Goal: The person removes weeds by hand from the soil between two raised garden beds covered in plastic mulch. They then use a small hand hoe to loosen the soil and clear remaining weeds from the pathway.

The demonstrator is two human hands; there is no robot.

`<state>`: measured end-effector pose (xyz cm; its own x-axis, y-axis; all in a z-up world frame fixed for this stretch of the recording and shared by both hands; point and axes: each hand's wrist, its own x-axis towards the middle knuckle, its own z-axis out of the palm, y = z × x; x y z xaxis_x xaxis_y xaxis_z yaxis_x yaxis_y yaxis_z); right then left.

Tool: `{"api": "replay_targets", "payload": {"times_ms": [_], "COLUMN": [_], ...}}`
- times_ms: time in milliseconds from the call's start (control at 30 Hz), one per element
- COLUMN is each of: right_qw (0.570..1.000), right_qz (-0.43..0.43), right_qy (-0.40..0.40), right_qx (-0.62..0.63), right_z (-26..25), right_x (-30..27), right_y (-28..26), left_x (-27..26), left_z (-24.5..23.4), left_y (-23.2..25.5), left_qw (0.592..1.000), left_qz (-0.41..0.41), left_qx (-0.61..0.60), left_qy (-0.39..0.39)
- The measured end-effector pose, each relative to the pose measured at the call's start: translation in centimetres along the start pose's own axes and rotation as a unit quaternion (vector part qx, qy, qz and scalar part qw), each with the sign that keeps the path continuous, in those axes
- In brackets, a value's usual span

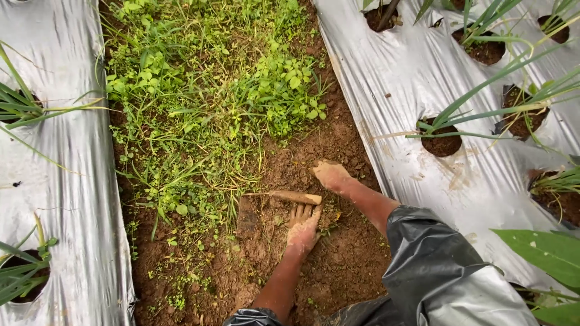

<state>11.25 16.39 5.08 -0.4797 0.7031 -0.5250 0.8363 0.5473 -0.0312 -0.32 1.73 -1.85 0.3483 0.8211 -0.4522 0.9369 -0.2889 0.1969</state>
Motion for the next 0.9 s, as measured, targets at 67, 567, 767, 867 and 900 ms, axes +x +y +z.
{"api": "replay_targets", "payload": {"times_ms": [67, 567, 767, 867, 900], "right_qw": [0.999, 0.811, 0.626, 0.674, 0.673], "right_qz": [0.019, 0.011, 0.022, -0.029, -0.03], "right_qy": [-0.012, 0.247, 0.392, 0.409, 0.409], "right_qx": [0.046, 0.531, 0.673, 0.615, 0.616], "right_z": [1.5, -7.7, -7.9, -6.9, -6.0], "right_x": [2.4, -8.3, -13.4, -12.9, -12.3], "right_y": [1.0, 6.8, 3.6, 0.6, 0.0], "left_x": [0.5, -3.5, -0.7, 0.1, 0.4], "left_z": [0.3, -9.4, -15.7, -16.1, -15.9], "left_y": [-0.4, 4.8, 5.3, 3.9, 3.3], "left_qw": [1.0, 0.936, 0.595, 0.583, 0.584], "left_qz": [-0.004, 0.008, -0.229, -0.241, -0.241], "left_qx": [-0.011, -0.339, -0.753, -0.764, -0.763], "left_qy": [-0.012, 0.092, 0.164, 0.137, 0.138]}}
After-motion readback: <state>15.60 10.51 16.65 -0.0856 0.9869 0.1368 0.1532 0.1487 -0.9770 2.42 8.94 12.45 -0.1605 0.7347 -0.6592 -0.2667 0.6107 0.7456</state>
